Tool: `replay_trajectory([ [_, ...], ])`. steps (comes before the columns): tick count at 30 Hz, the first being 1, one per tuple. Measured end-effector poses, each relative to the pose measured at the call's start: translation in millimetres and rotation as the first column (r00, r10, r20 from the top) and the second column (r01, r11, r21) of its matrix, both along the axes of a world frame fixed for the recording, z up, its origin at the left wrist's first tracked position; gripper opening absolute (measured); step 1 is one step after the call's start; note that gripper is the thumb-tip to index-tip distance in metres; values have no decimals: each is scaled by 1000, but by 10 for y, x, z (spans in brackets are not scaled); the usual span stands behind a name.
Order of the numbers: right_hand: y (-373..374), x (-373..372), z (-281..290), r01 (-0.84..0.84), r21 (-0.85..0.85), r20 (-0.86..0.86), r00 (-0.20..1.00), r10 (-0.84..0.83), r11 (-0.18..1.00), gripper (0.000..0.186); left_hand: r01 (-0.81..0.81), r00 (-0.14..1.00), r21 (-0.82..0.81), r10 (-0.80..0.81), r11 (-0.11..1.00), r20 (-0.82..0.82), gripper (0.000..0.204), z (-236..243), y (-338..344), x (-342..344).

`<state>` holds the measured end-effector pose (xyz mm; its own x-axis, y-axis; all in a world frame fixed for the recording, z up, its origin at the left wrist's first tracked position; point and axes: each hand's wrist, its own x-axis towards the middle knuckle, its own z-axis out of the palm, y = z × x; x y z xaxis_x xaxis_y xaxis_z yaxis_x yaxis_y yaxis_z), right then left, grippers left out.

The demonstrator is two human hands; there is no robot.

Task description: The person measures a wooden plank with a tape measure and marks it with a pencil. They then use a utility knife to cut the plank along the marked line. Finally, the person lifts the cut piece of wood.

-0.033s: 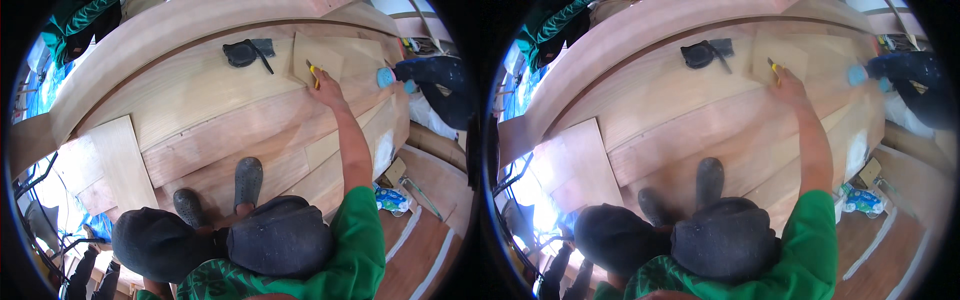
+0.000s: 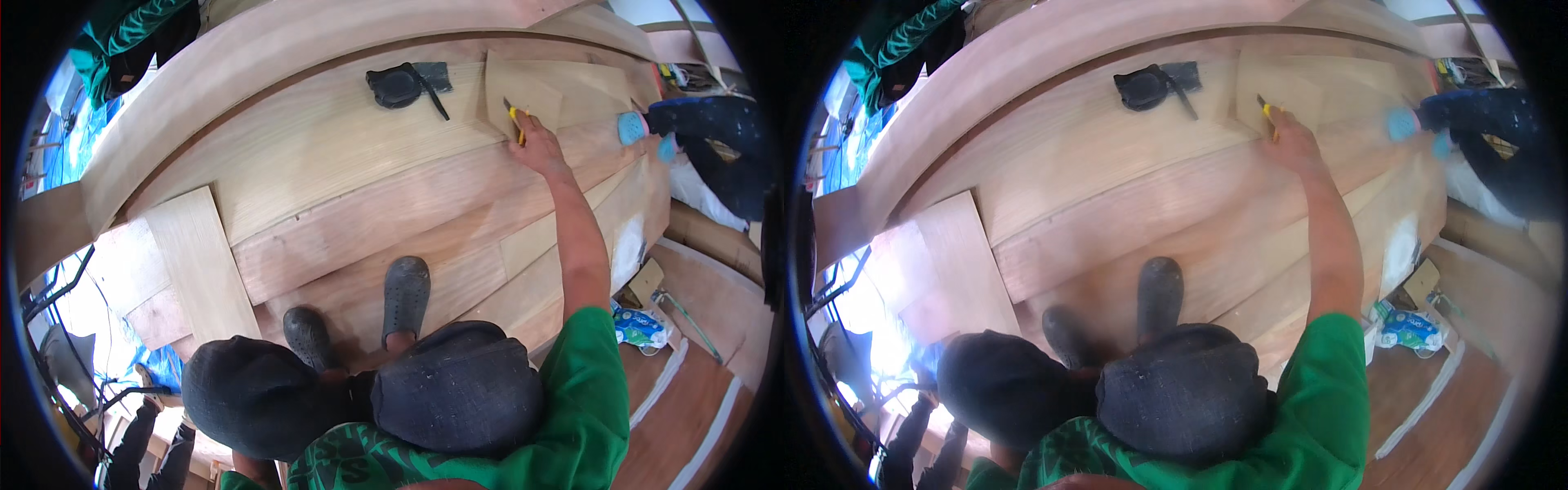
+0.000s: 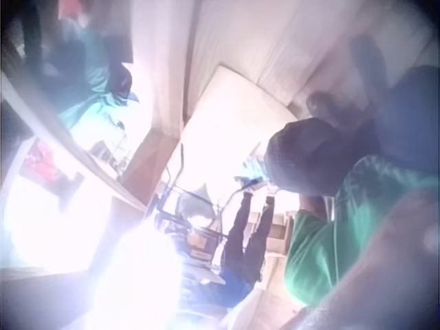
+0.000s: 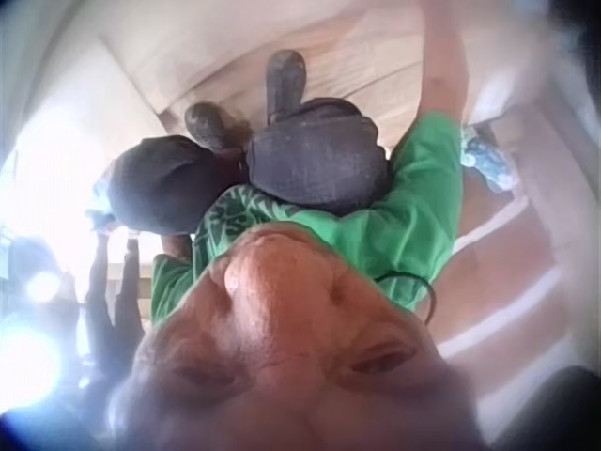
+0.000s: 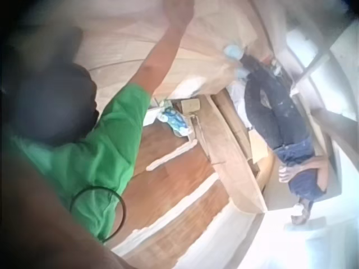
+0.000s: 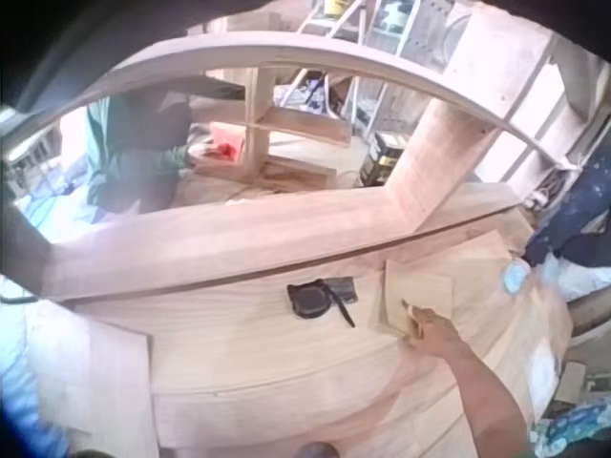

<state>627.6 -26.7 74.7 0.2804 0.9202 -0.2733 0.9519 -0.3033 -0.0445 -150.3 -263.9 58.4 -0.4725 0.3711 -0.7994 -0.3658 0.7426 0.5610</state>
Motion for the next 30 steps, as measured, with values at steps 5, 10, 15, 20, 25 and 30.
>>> replay_trajectory([
  [5,-6,121,-186,-33,314,148,989,-14,949,60,-103,994,-43,104,994,24,36,-81,-254,152],
  [10,357,-898,-162,-299,507,114,953,281,808,51,-223,975,-66,224,973,5,38,-31,-465,208],
  [15,389,-2169,-358,-420,426,-298,771,563,801,44,-287,957,-94,289,953,8,40,-75,-485,226],
  [20,659,-2963,-416,-549,337,-405,649,644,765,64,-329,943,-104,333,938,22,42,-72,-340,133],
  [25,957,-2935,-129,-563,208,-336,727,599,800,81,-366,928,-112,372,924,35,44,5,-269,63],
  [30,140,-2319,-478,-156,355,-439,843,312,922,56,-280,956,-97,286,955,57,46,-85,-9,-368],
])
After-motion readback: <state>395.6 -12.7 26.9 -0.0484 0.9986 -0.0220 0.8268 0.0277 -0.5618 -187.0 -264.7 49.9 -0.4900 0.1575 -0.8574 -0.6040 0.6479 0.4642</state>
